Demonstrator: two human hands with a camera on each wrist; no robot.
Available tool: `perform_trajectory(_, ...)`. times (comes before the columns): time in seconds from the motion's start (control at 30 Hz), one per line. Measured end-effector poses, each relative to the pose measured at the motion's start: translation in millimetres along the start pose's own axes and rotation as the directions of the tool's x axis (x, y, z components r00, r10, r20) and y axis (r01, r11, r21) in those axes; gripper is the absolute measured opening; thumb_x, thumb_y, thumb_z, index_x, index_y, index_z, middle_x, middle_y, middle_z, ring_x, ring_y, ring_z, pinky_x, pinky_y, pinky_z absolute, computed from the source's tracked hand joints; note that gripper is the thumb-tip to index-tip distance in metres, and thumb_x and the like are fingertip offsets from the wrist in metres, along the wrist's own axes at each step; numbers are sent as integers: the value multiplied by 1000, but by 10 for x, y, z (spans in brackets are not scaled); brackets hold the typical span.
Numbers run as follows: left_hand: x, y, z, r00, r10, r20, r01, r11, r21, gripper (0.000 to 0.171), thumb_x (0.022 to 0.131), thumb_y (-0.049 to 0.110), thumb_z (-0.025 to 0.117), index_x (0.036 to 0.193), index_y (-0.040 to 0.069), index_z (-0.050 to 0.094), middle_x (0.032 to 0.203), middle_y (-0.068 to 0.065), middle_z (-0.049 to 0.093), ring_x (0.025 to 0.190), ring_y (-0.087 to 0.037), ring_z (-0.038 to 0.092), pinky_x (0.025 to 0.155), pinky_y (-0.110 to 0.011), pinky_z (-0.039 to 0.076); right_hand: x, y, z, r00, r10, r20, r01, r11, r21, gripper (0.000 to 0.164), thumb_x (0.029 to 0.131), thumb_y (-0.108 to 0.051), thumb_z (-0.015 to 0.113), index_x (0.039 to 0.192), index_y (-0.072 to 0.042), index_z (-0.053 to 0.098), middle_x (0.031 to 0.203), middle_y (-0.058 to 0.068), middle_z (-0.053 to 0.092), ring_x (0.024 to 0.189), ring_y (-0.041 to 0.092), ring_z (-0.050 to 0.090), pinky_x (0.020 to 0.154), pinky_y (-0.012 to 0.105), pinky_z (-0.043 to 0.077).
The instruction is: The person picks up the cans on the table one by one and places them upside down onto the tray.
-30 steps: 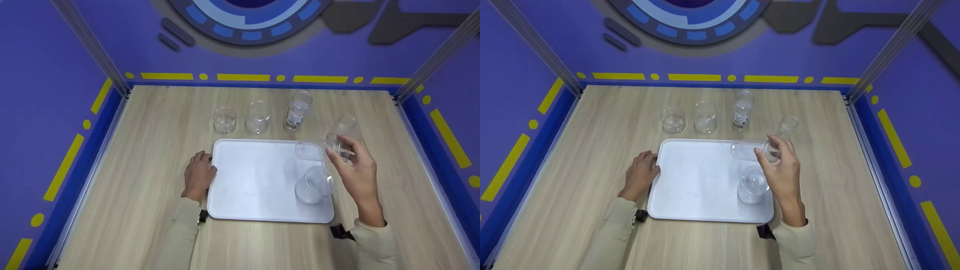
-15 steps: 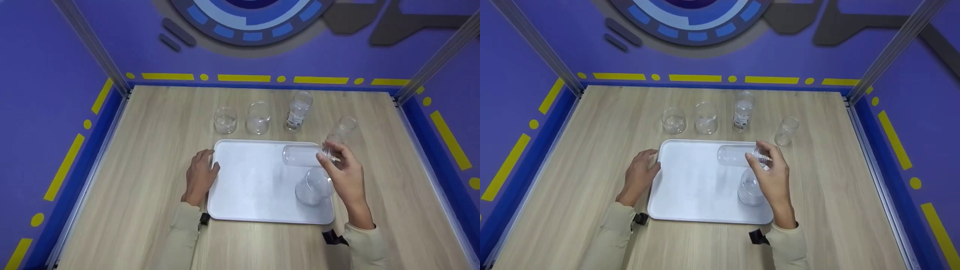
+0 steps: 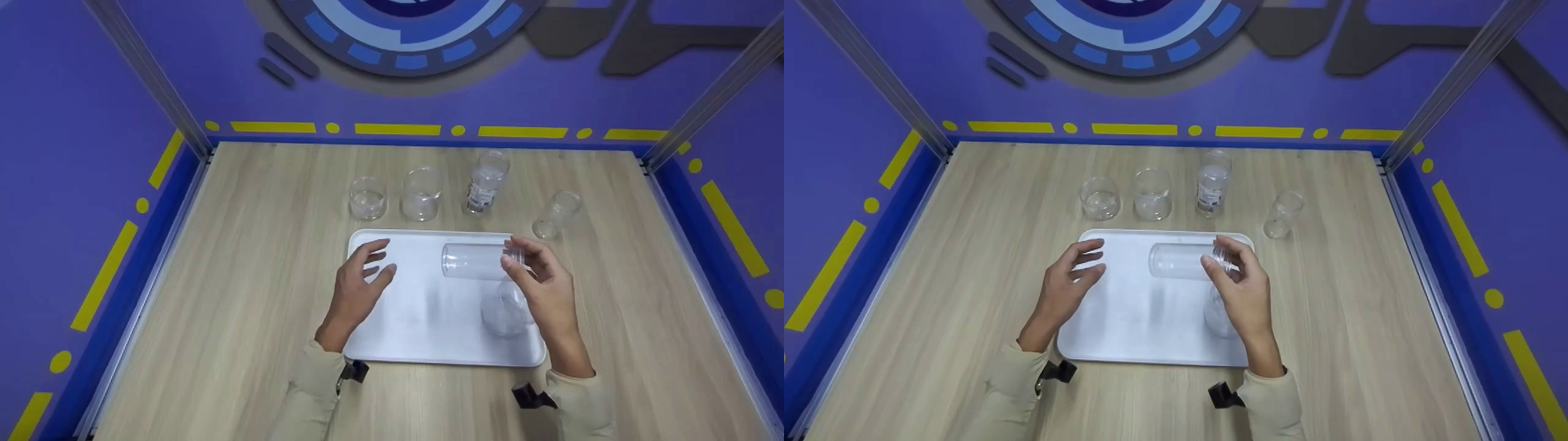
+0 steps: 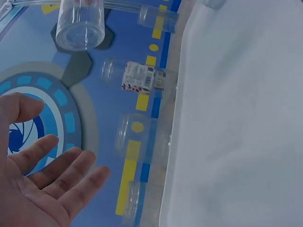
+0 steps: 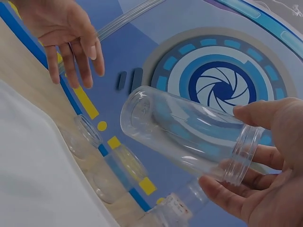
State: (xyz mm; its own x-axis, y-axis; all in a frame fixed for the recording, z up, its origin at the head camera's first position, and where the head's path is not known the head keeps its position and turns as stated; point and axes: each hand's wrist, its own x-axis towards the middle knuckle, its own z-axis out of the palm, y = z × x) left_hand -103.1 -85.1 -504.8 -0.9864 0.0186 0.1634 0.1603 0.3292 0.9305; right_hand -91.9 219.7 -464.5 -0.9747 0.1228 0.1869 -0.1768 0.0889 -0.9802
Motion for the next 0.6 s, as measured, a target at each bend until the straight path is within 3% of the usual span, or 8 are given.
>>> perform_trajectory(0.2, -47, 122, 102, 996, 25, 91, -12, 990, -142, 51, 100, 25, 72, 147, 9, 59, 148, -6, 61, 130, -25, 62, 104, -45, 54, -42, 23, 90, 999, 26, 37, -28, 998, 62, 41, 97, 5, 73, 137, 7, 62, 131, 20, 66, 119, 28, 66, 96, 31, 57)
perform_trajectory(0.37, -90, 189, 170, 985, 61, 164, -29, 981, -190, 57, 100, 26, 73, 152, 9, 55, 152, -9, 56, 135, -29, 60, 105, -41, 53, -75, 32, 172, 996, 49, 73, -56, 994, 95, 41, 98, 3, 73, 137, 6, 62, 132, 19, 66, 121, 28, 65, 97, 35, 57)
perform_trajectory(0.6, -123, 241, 227, 979, 75, 189, -23, 964, -263, 55, 99, 23, 75, 151, 13, 57, 151, -6, 57, 133, -25, 61, 102, -37, 55, -120, 23, 252, 993, 44, 107, -61, 986, 153, 40, 98, 3, 72, 137, 9, 61, 132, 23, 64, 121, 29, 66, 96, 37, 58)
